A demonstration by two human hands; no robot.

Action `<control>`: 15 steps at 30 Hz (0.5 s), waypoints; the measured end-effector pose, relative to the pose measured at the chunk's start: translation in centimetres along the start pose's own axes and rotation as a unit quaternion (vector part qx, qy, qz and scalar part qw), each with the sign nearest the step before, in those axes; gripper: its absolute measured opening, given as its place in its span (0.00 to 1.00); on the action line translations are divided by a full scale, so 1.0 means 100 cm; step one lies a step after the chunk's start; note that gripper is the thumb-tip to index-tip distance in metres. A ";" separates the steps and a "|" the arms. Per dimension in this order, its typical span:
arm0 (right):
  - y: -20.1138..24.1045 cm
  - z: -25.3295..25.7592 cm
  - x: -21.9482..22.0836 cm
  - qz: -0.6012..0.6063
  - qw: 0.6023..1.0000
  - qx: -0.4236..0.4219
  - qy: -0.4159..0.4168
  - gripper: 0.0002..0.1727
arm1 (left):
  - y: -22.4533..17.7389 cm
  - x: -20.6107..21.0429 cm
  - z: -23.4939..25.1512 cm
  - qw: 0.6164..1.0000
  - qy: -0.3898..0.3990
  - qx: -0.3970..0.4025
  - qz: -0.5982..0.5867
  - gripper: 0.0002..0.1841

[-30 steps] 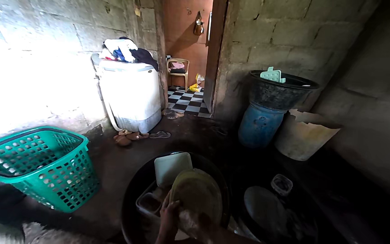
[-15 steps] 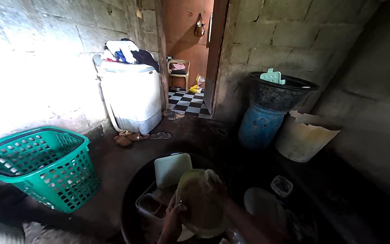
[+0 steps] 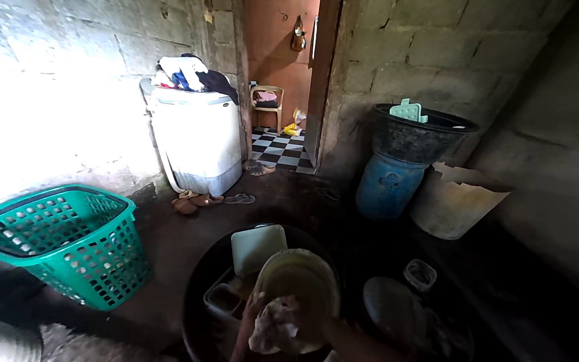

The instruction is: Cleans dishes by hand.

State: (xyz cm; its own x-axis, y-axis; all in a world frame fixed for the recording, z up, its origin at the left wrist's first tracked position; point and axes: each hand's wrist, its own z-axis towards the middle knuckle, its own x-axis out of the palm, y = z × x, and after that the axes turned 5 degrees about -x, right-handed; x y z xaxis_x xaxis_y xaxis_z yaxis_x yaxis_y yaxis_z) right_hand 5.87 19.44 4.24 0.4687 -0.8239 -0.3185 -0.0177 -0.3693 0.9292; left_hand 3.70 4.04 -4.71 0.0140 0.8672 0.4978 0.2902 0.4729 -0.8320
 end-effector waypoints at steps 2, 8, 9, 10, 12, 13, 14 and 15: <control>-0.012 -0.002 -0.006 -0.044 0.998 0.044 0.031 0.23 | -0.006 0.000 0.002 0.998 -0.048 -0.010 0.033 0.27; -0.028 0.004 -0.042 -0.388 0.897 0.184 0.100 0.28 | -0.016 0.024 -0.005 0.991 -0.129 -0.035 0.033 0.30; -0.034 0.006 -0.044 -0.400 0.895 0.190 0.051 0.28 | -0.015 0.026 -0.006 0.991 -0.119 -0.039 0.040 0.30; -0.041 0.011 -0.046 -0.399 0.898 0.187 -0.011 0.28 | -0.014 0.029 -0.007 0.993 -0.106 -0.042 0.043 0.31; -0.044 0.023 -0.044 -0.377 0.897 0.177 -0.148 0.27 | -0.016 0.033 -0.013 0.996 -0.060 -0.043 0.048 0.31; -0.039 0.028 -0.041 -0.348 0.900 0.175 -0.195 0.29 | -0.015 0.036 -0.015 0.997 -0.043 -0.040 0.050 0.32; -0.034 0.031 -0.035 -0.311 0.909 0.166 -0.221 0.29 | -0.013 0.036 -0.016 0.998 -0.031 -0.037 0.046 0.33; -0.032 0.033 -0.029 -0.285 0.921 0.146 -0.223 0.29 | -0.011 0.035 -0.016 0.998 -0.026 -0.033 0.044 0.32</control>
State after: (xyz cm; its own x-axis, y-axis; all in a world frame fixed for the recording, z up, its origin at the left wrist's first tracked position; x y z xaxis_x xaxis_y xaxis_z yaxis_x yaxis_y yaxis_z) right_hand 1.63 21.60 1.53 0.0680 -0.5319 -0.8441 -0.1478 -0.8421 0.5187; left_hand 4.92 6.33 -1.60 -0.0067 0.9126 0.4087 0.3529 0.3846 -0.8530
